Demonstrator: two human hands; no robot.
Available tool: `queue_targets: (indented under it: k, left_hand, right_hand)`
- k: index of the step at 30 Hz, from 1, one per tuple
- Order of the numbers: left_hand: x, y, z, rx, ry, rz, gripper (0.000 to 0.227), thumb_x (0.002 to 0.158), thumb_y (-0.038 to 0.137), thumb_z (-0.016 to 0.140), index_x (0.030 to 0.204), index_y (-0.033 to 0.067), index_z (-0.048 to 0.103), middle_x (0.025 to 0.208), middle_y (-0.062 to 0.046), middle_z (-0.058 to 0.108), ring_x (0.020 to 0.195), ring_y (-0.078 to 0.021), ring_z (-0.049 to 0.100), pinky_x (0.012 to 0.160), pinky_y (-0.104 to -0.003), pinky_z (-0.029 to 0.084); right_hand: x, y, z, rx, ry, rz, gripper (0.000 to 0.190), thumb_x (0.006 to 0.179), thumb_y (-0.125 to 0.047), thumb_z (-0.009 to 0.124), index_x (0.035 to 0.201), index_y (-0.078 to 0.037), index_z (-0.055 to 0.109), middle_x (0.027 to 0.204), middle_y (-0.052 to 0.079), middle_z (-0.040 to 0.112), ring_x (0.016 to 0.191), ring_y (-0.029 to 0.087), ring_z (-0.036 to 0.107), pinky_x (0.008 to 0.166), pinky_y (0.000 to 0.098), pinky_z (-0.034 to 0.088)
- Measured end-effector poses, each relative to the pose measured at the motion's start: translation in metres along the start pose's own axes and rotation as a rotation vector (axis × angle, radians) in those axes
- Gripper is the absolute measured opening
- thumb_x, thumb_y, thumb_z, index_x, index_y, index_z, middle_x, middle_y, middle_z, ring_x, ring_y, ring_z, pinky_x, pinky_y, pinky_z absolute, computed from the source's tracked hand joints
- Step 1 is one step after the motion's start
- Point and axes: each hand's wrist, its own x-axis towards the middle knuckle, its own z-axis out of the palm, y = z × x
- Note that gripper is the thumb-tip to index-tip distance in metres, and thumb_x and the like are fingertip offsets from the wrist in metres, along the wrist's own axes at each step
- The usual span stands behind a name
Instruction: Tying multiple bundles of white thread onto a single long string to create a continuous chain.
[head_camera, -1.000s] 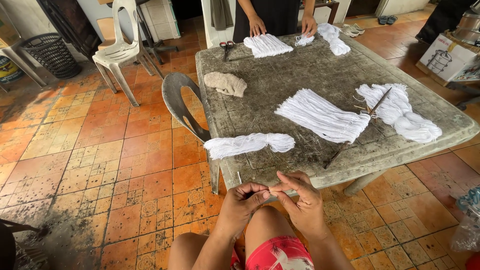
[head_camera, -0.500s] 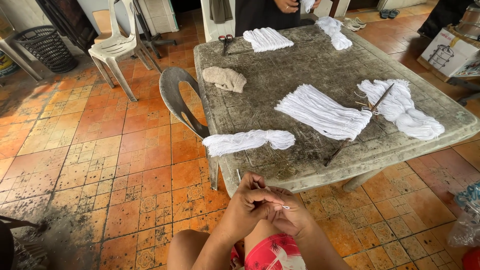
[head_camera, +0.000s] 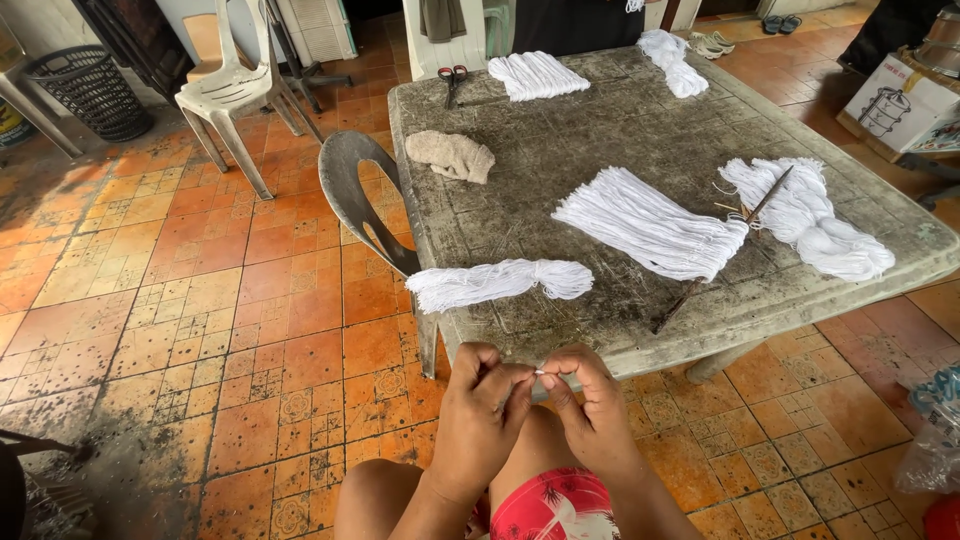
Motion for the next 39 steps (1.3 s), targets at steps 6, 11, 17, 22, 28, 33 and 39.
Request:
queue_targets:
  k: [6,11,17,22,28,33,39]
  left_hand:
    - [-0.007,-0.012,0.009,-0.561,-0.091,-0.382,0.002,0.091,0.012,0.076,0.092,0.0103,0.077,0.089,0.000,0.053,0.091,-0.0153,0.051,0.084,-0.029,0.043]
    - [-0.010,-0.017,0.013,-0.557,-0.061,-0.460,0.005,0.091,0.014,0.076,0.093,0.0095,0.077,0.091,-0.001,0.054,0.089,-0.0131,0.055,0.079,-0.026,0.047]
    - [-0.014,-0.016,0.020,-0.514,-0.069,-0.492,0.003,0.093,0.016,0.073,0.092,0.0137,0.073,0.086,0.001,0.064,0.074,-0.0098,0.055,0.067,-0.026,0.043]
    - [-0.004,-0.006,0.016,-0.500,-0.089,-0.478,0.006,0.091,0.014,0.076,0.093,0.0165,0.082,0.095,0.001,0.082,0.087,-0.0085,0.059,0.087,-0.027,0.043]
    - [0.000,0.001,0.021,-0.480,-0.090,-0.392,0.008,0.095,0.017,0.071,0.092,0.0142,0.078,0.081,0.002,0.077,0.086,-0.0124,0.059,0.083,-0.030,0.048]
    - [0.015,0.004,0.031,-0.366,-0.153,-0.252,0.009,0.097,0.018,0.067,0.096,0.0151,0.075,0.092,-0.001,0.068,0.090,-0.0168,0.066,0.079,-0.033,0.057]
    - [0.021,-0.015,0.066,-0.493,-0.447,-0.109,0.020,0.082,-0.009,0.068,0.090,0.0094,0.068,0.095,-0.004,0.054,0.092,-0.0227,0.057,0.076,-0.035,0.047]
  right_hand:
    - [-0.002,0.002,0.005,0.173,0.064,0.007,0.012,0.102,-0.017,0.060,0.101,-0.006,0.063,0.095,0.006,0.060,0.087,0.017,0.059,0.078,0.0292,0.051]
    - [-0.007,0.002,0.003,0.227,0.116,-0.006,0.017,0.094,-0.008,0.064,0.108,-0.006,0.074,0.109,0.008,0.058,0.107,0.018,0.058,0.093,0.0312,0.049]
    - [-0.007,0.010,0.005,0.255,0.162,0.042,0.014,0.103,-0.022,0.056,0.098,-0.010,0.063,0.104,0.005,0.060,0.103,0.018,0.057,0.092,0.0325,0.047]
    - [-0.007,0.022,0.002,1.061,0.133,0.232,0.014,0.106,-0.017,0.053,0.101,-0.009,0.063,0.122,0.012,0.057,0.125,0.029,0.053,0.102,0.0455,0.044]
    - [0.003,-0.001,-0.005,1.145,-0.157,0.138,0.019,0.104,-0.032,0.056,0.092,-0.020,0.066,0.159,0.010,0.041,0.148,0.034,0.038,0.120,0.0577,0.023]
    - [0.007,-0.023,-0.016,0.580,-0.382,0.036,0.023,0.090,-0.032,0.075,0.080,-0.012,0.071,0.161,0.024,0.038,0.163,0.032,0.012,0.119,0.0499,0.032]
    - [0.031,-0.022,-0.057,-0.319,0.064,-0.169,0.091,0.095,-0.060,0.053,0.165,-0.032,0.002,0.172,0.015,-0.021,0.160,0.040,-0.017,0.128,0.0682,-0.002]
